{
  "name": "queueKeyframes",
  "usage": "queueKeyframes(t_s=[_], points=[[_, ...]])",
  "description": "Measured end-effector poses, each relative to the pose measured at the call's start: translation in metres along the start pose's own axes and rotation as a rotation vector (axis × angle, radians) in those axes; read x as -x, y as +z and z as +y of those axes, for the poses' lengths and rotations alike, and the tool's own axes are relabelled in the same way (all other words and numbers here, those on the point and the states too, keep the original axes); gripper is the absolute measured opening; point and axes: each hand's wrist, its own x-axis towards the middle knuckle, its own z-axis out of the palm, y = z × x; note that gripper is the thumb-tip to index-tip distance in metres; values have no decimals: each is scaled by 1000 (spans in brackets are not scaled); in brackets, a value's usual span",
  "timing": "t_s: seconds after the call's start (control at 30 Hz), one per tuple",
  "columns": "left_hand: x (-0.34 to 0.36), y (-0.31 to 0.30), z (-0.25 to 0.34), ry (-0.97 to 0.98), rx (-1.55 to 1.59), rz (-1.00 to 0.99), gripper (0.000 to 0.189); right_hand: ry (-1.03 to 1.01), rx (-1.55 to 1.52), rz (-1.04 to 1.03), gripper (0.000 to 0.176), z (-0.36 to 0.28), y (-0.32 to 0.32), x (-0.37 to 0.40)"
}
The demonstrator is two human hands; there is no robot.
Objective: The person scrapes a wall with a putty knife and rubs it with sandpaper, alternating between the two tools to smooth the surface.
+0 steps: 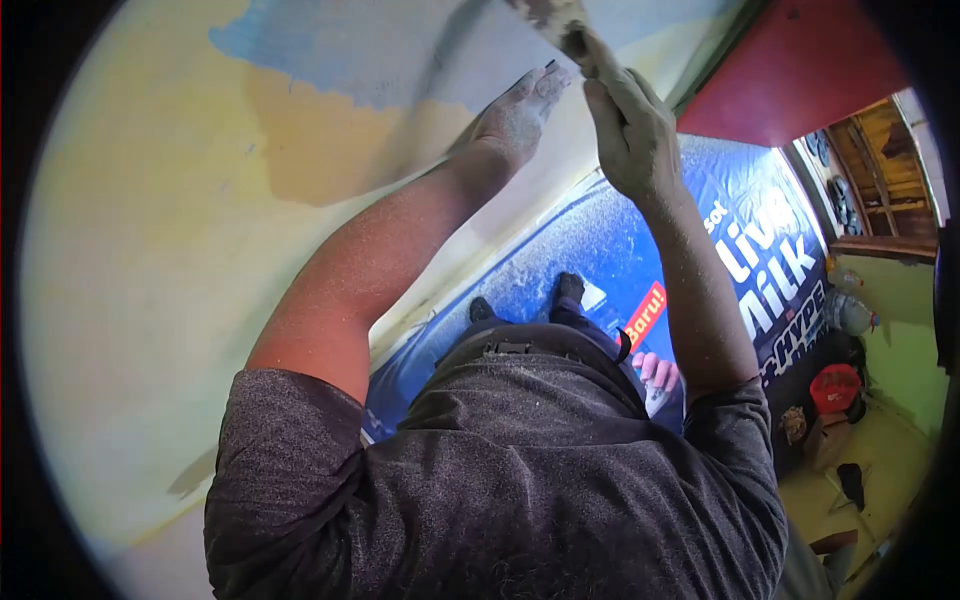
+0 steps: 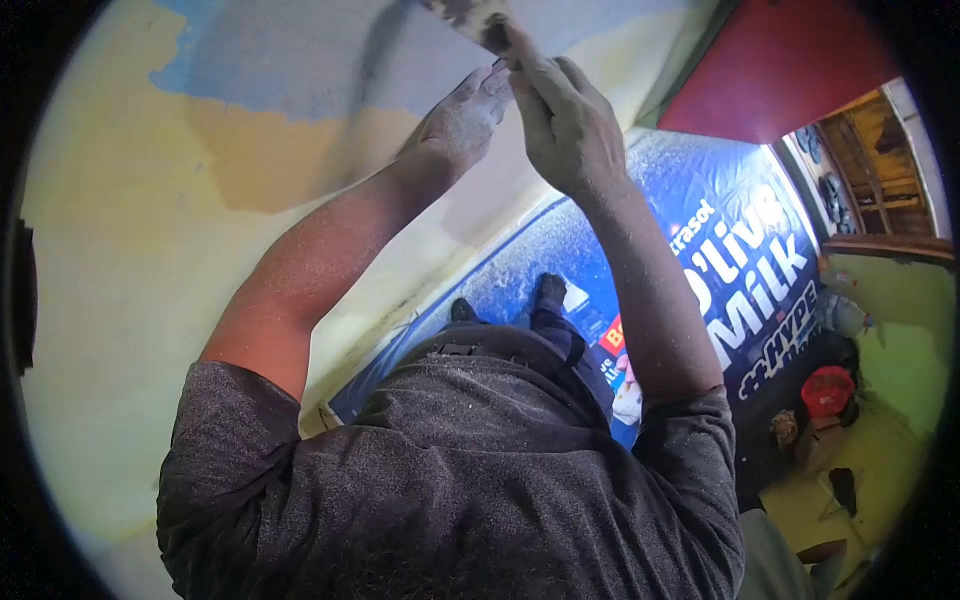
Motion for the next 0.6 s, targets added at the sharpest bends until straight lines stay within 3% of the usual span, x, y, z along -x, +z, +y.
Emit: queueKeyframes(t_s=[0.13, 0.33, 0.43, 0.6], points=[[-40, -16, -16, 53, -39, 13, 75, 67, -73, 151, 50, 13, -19, 12], [-138, -32, -14, 139, -34, -42, 72, 291, 48, 19, 51, 46, -64, 69], [-192, -29, -2, -13, -29, 122, 70, 388, 20, 29, 52, 68, -81, 98], [-222, -35, 0, -42, -16, 116, 73, 415, 69, 49, 52, 89, -101, 134]])
